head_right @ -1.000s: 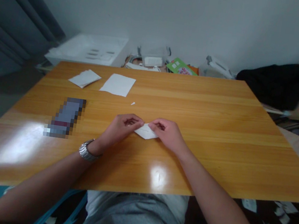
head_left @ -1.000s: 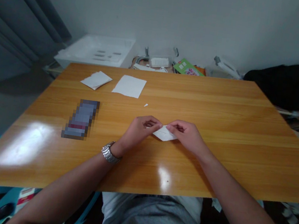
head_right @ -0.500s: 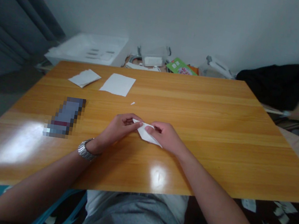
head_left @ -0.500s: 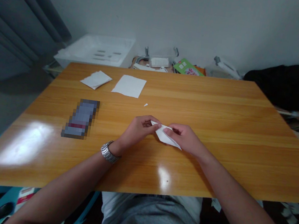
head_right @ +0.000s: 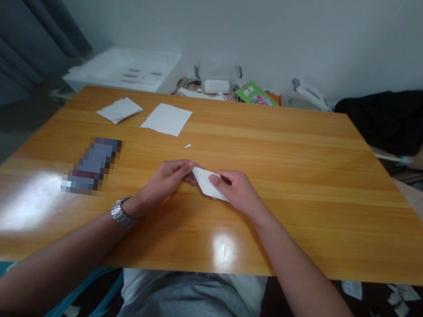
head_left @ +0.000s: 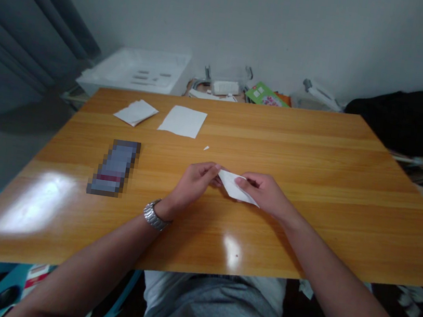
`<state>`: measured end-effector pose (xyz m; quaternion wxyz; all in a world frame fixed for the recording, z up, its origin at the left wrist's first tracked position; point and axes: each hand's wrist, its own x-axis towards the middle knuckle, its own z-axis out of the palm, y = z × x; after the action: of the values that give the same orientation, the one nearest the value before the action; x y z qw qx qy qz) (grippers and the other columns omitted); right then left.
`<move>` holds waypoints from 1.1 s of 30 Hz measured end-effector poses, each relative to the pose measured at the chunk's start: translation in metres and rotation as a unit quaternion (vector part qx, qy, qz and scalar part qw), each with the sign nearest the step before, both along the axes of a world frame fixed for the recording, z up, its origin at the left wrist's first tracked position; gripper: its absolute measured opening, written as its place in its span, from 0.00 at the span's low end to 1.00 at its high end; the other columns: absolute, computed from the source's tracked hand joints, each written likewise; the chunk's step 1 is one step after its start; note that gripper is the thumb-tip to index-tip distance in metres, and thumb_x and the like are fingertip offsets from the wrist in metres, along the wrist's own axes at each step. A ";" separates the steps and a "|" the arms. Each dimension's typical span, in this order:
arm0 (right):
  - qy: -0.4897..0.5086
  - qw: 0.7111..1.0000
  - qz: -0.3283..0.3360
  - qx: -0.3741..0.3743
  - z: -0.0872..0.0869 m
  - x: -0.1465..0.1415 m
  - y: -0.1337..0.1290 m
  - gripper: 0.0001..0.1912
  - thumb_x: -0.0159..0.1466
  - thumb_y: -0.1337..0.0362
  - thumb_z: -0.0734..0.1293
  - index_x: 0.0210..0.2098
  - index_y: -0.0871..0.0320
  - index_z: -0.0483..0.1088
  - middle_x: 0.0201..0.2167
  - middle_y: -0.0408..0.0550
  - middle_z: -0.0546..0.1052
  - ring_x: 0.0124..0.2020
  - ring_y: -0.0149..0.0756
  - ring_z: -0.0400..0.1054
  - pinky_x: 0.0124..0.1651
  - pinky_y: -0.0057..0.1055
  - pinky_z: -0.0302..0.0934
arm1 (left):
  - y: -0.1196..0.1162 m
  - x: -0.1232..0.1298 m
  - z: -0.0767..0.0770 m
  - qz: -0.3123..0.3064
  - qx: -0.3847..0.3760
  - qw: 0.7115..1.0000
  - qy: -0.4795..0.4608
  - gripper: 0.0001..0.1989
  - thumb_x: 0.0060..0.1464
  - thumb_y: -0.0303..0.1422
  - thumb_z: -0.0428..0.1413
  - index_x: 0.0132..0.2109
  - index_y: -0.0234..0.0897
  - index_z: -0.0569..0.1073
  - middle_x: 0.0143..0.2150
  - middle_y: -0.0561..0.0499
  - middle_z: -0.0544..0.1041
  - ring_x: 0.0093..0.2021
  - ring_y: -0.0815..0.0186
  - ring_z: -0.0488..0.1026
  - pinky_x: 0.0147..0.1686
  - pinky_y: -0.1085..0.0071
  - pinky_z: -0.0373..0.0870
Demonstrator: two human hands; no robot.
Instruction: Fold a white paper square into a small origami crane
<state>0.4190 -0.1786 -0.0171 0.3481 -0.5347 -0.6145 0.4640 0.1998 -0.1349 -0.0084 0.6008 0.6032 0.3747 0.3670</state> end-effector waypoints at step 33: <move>0.074 0.992 0.040 -0.096 0.011 0.008 -0.001 0.29 0.64 0.39 0.69 0.37 0.62 0.80 0.32 0.54 0.84 0.30 0.36 0.78 0.35 0.30 0.71 | 0.011 -0.004 -0.006 0.058 0.112 0.987 0.100 0.13 0.60 0.41 0.60 0.38 0.34 0.78 0.33 0.51 0.77 0.30 0.69 0.68 0.31 0.73 0.64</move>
<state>0.4265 -0.1794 -0.0061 0.3210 -0.5051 -0.5602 0.5727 0.1961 -0.1244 -0.0145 0.4666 0.6775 0.4240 0.3788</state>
